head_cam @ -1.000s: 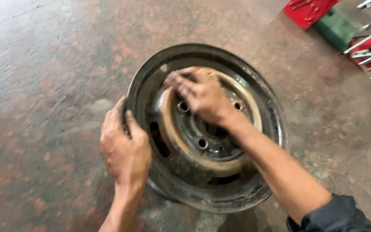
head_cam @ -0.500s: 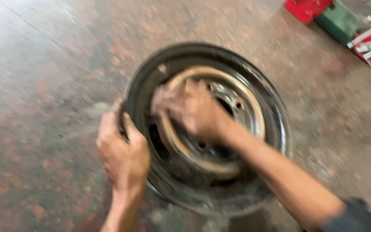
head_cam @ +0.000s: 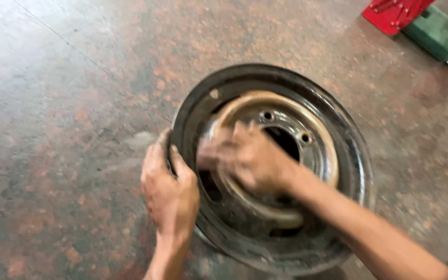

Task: The person scrubs the inner surface of a metal wheel rim using a small abrasive pad. They rotate the rim to access different sections and continue scrubbing the inner well and lip.

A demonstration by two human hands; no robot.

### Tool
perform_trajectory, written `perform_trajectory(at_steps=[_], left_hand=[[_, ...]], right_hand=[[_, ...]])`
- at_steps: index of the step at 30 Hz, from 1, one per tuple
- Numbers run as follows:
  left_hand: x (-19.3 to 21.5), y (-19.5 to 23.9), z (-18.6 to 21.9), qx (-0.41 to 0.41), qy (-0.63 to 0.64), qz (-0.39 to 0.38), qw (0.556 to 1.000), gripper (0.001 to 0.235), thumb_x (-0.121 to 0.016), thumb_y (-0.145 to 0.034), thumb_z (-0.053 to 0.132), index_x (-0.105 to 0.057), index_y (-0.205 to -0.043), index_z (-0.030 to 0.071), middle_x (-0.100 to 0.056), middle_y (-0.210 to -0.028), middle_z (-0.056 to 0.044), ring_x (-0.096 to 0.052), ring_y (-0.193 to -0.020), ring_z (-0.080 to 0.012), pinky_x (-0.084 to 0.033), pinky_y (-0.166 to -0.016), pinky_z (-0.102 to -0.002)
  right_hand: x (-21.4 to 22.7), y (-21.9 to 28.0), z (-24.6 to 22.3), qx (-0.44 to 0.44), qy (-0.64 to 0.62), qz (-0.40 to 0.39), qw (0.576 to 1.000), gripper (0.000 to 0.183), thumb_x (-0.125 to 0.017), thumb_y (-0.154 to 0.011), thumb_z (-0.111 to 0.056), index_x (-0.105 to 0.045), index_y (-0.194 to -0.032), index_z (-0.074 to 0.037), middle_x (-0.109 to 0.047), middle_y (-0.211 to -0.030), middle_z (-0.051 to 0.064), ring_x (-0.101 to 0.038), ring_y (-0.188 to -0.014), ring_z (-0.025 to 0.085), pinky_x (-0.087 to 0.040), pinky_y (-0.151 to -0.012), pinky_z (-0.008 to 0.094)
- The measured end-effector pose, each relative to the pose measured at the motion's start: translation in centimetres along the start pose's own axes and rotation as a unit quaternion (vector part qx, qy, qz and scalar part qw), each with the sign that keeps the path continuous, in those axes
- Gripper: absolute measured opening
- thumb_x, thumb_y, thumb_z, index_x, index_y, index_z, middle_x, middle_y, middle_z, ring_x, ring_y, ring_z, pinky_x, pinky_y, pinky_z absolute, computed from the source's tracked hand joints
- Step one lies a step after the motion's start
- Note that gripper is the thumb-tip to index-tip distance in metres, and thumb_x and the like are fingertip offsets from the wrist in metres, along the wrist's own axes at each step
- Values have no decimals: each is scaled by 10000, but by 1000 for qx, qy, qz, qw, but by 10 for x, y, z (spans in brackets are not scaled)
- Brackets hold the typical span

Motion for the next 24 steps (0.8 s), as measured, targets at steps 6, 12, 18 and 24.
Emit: perform_trajectory(at_steps=[6,12,18,24], left_hand=[[-4,-2,-6,3,-64,-22,998,372,-513,-1015,198,-650,-1250,-56,-661,-1194,-248,-602,-1116,-434,-468,-950,-491],[0,1,-14,-53,-85,-29,995,336,-522,-1011,195,-684,-1194,-35,-687,-1180,-227,-613,-1096,-427,-469,-969,-498],[18,29,-18,-55,-148,-17,987,362,-528,-989,203,-666,-1219,-40,-678,-1216,-217,-607,-1106,-426,-466,-953,-509],[55,51,-18,-22,-176,-71,982,430,-514,-976,223,-588,-1290,-62,-614,-1256,-251,-583,-1144,-429,-451,-927,-529]], right_hand=[[-5,-8,-4,44,113,-2,993,335,-606,-963,-223,-720,-1269,-148,-649,-1348,63,-582,-1227,303,-438,-982,508],[-2,-14,9,-115,29,40,992,353,-587,-1002,-221,-706,-1327,-154,-626,-1346,38,-596,-1171,300,-467,-927,505],[-1,-1,-24,-24,74,-59,995,392,-567,-901,-198,-737,-1254,-198,-603,-1392,42,-568,-1148,305,-427,-873,521],[-4,7,-66,-5,20,-51,998,373,-547,-1003,-255,-678,-1339,-158,-598,-1394,24,-579,-1199,269,-431,-997,485]])
Point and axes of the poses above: each hand's wrist, its own y-axis away from the middle knuckle, its own x-axis out of the back of the hand, z = x × y, the point moved 4 cm from there along -y, towards the middle knuckle
